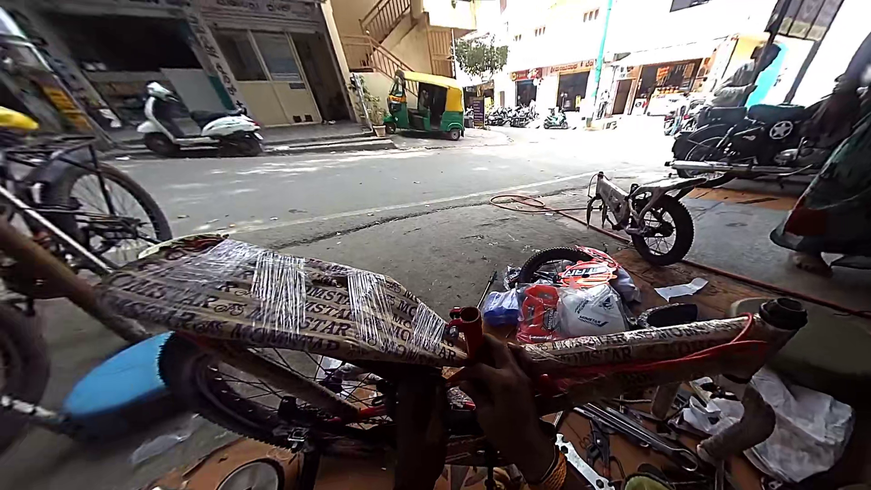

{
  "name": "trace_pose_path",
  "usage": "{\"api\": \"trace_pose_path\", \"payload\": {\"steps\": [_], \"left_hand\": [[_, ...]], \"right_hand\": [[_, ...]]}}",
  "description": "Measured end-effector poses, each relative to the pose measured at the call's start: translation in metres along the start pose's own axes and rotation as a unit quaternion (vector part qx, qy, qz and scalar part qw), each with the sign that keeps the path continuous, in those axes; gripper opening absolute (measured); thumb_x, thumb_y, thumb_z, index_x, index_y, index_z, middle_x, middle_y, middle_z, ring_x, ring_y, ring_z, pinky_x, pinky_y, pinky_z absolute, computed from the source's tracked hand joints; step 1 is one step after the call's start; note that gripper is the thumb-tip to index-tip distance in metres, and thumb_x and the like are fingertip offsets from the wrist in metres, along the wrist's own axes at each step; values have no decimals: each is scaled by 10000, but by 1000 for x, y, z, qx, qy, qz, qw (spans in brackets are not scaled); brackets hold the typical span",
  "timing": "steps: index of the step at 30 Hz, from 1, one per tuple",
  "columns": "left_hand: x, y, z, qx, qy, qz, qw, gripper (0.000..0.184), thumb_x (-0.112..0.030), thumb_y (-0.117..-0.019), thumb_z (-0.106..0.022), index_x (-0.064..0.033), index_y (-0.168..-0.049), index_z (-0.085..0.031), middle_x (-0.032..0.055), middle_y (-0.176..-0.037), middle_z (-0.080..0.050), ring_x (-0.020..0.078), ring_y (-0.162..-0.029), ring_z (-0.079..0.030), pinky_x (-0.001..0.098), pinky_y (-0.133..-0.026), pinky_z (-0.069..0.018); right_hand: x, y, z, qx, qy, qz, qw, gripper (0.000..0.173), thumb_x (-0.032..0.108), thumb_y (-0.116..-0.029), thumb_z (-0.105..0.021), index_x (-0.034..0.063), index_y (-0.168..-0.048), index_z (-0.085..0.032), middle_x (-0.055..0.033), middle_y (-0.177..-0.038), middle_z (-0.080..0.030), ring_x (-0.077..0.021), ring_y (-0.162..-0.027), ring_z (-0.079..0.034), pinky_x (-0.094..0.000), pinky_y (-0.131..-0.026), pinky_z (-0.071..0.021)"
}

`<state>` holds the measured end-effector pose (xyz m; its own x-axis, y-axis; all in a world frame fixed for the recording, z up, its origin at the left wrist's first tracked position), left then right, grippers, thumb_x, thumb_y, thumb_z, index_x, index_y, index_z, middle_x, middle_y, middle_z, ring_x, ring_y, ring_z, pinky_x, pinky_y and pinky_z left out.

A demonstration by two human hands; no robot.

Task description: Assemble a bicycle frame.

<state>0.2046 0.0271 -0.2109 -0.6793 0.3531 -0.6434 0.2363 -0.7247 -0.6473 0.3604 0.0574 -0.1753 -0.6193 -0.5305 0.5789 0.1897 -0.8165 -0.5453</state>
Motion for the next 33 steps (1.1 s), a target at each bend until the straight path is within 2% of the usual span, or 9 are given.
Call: {"api": "trace_pose_path", "payload": {"steps": [4,9,15,18,21,25,29,31,33], "left_hand": [[-8,-3,-7,-22,-51,9,998,519,-373,-1073,-314,-82,-915,-715,106,-1019,-683,267,-1138,-594,617,-1074,-268],[1,1,0,-14,8,-13,1000,366,-398,-1053,-411,-151,-1064,-682,-15,-1019,-671,132,-1070,-602,580,-1080,-303],[-16,2,-8,-23,-35,37,998,442,-291,-1051,-415,-16,-1020,-759,195,-1172,-691,367,-1222,-584,666,-1113,-275],[-10,3,-4,-49,-1,28,998,330,-274,-1015,-538,-33,-1044,-760,144,-1132,-713,299,-1171,-619,626,-1110,-329],[0,3,3,-33,38,14,999,255,-273,-978,-615,-80,-1087,-742,61,-1105,-726,190,-1146,-629,587,-1136,-312],[-5,1,12,-44,91,31,994,214,-185,-939,-691,-34,-1082,-739,71,-1113,-736,203,-1165,-639,604,-1154,-295],[6,2,6,-72,123,3,990,186,-208,-865,-777,-92,-1008,-748,30,-1062,-733,152,-1115,-634,564,-1152,-297],[10,2,15,-78,119,9,990,221,-204,-878,-764,-84,-1062,-742,38,-1100,-733,161,-1134,-635,537,-1137,-350],[-16,0,24,-48,138,89,985,239,-83,-896,-711,19,-1112,-721,106,-1118,-723,157,-1092,-665,388,-1040,-514]], "right_hand": [[-2,1,2,0,3,8,1000,165,385,-949,-654,295,-923,-791,-62,-1454,-588,-242,-1385,-496,-533,-1202,-276],[-3,1,-2,-4,-2,13,1000,163,372,-948,-650,286,-911,-784,-62,-1460,-583,-230,-1399,-484,-526,-1212,-263],[-7,5,1,-23,16,24,999,170,402,-937,-666,293,-914,-793,-75,-1438,-601,-273,-1363,-515,-540,-1160,-326],[-8,4,-4,-45,7,57,997,143,383,-920,-680,297,-906,-793,-88,-1425,-610,-305,-1335,-542,-568,-1126,-381],[-11,2,-6,-24,-8,67,997,139,358,-912,-689,273,-922,-798,-146,-1440,-585,-368,-1339,-522,-604,-1107,-383],[-16,1,-10,-4,-21,73,997,123,319,-901,-719,230,-931,-799,-210,-1452,-554,-418,-1345,-503,-631,-1103,-374],[-18,0,-8,15,-4,69,998,151,347,-917,-709,232,-960,-797,-208,-1462,-544,-411,-1353,-497,-627,-1124,-352],[-9,-3,-12,28,-3,72,997,163,344,-927,-704,221,-977,-798,-202,-1467,-543,-401,-1356,-488,-615,-1135,-327],[6,-3,-21,4,-23,79,997,133,315,-909,-723,211,-945,-797,-181,-1427,-583,-362,-1342,-523,-579,-1115,-398]]}}
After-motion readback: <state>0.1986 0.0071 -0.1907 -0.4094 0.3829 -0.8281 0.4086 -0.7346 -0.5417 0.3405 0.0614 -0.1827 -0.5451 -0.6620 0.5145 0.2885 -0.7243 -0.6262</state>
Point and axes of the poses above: each hand's wrist, its own y-axis away from the middle knuckle, its own z-axis out of the back of the hand, x = y × z, the point moved 1 cm from there along -y, towards the middle knuckle
